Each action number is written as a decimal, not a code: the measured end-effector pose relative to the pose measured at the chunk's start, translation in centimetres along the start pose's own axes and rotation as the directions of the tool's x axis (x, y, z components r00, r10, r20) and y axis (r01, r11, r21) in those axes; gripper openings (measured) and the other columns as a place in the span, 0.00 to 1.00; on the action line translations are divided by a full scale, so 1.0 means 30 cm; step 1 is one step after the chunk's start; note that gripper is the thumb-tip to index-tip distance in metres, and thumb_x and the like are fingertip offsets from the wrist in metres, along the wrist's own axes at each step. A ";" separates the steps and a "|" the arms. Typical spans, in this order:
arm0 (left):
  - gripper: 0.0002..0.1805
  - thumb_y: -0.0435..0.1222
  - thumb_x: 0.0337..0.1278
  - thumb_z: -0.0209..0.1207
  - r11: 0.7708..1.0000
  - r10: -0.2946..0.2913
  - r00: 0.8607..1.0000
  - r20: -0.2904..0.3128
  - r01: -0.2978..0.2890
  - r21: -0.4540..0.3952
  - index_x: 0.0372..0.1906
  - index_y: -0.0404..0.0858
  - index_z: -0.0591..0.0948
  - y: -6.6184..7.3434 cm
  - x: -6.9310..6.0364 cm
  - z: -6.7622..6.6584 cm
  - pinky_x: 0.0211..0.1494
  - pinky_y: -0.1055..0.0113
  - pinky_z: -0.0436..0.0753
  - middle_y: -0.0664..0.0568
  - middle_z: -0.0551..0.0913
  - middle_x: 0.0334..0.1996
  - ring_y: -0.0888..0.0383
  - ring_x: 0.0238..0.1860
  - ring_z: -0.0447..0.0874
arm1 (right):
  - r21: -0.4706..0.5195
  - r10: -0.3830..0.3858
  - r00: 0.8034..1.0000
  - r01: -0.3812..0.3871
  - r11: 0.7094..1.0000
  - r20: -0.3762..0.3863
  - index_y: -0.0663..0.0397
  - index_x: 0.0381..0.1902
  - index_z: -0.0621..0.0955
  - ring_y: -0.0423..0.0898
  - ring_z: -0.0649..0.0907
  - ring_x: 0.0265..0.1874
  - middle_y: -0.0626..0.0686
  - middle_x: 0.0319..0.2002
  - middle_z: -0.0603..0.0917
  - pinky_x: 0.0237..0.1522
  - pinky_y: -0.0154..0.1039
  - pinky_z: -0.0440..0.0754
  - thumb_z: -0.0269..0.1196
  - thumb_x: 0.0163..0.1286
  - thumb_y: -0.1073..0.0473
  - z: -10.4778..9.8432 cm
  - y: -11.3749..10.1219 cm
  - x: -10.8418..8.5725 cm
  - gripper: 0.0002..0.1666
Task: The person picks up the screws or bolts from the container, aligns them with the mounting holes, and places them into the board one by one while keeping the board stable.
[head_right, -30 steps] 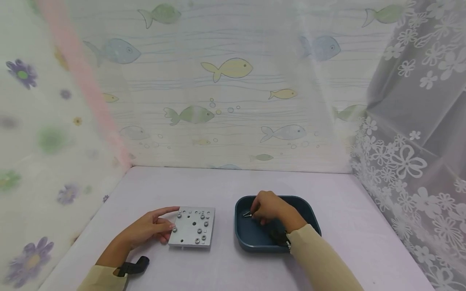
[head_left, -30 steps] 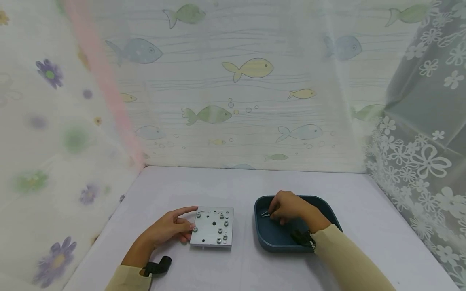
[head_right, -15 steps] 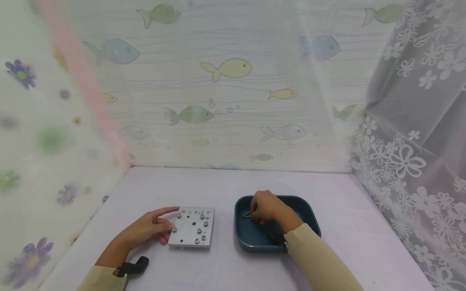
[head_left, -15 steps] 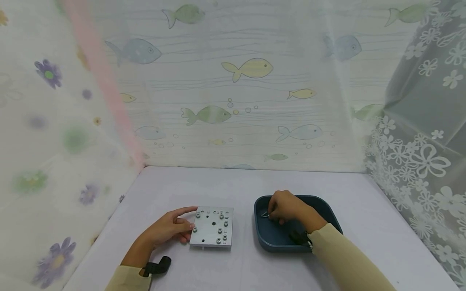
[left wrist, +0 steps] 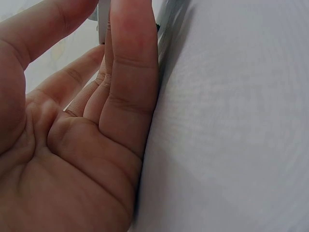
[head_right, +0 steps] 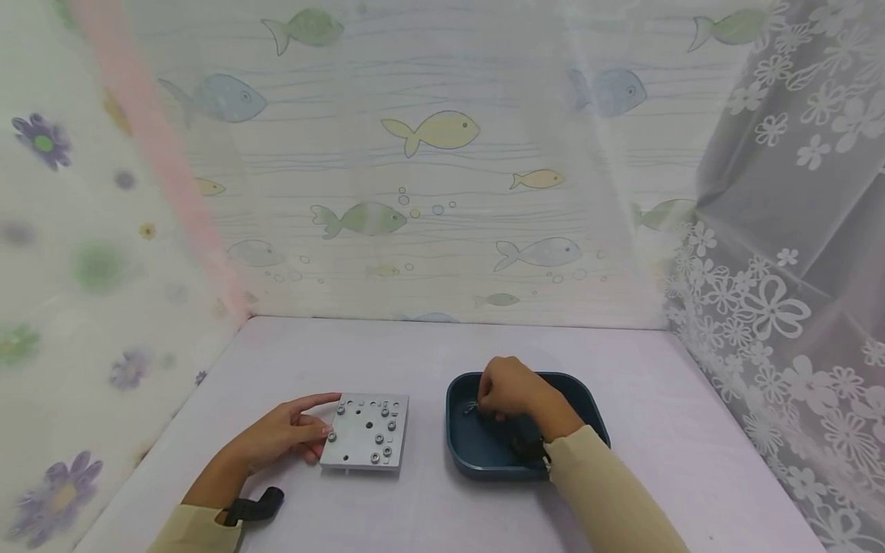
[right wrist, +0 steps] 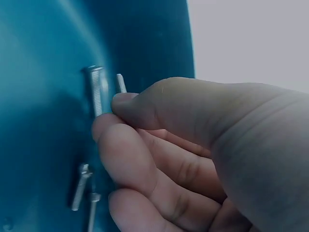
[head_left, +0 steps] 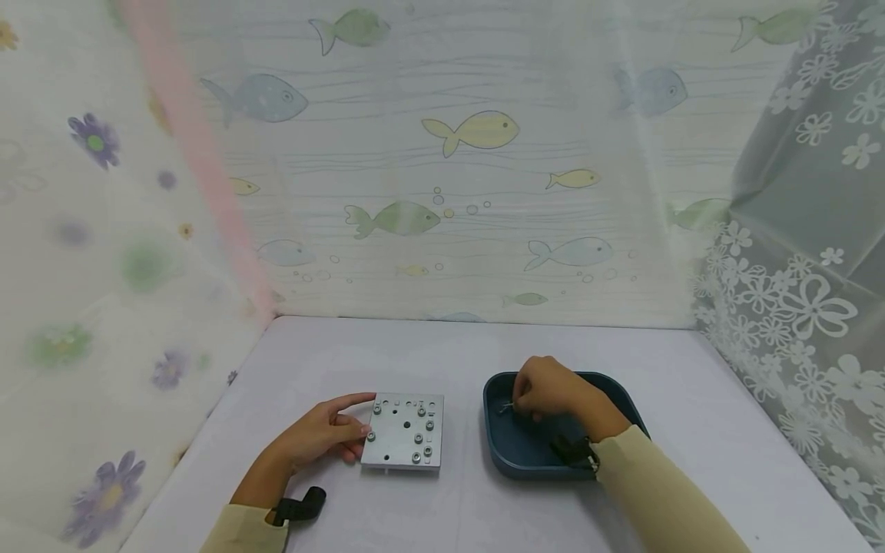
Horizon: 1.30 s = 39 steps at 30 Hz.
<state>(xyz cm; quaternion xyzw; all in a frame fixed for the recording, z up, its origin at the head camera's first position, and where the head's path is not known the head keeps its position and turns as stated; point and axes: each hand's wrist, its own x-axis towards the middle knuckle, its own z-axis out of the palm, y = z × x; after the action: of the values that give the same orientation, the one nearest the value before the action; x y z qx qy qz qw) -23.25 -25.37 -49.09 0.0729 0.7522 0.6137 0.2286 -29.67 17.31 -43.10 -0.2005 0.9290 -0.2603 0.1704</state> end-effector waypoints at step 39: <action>0.42 0.40 0.63 0.70 1.000 0.000 1.000 -0.003 0.000 0.016 0.79 0.44 0.65 0.001 -0.001 0.000 0.37 0.60 0.89 0.43 0.89 0.34 0.53 0.30 0.87 | 0.239 -0.167 0.962 0.217 0.946 -0.215 0.45 0.37 0.86 0.49 0.84 0.28 0.49 0.29 0.88 0.30 0.42 0.85 0.68 0.71 0.55 -0.011 -0.186 -0.049 0.03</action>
<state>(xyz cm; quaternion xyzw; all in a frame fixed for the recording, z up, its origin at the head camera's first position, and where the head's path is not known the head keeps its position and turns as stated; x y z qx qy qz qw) -23.23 -25.37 -49.06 0.0738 0.7573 0.6079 0.2270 -26.95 13.76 -39.46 -0.2403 0.8746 -0.4136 0.0788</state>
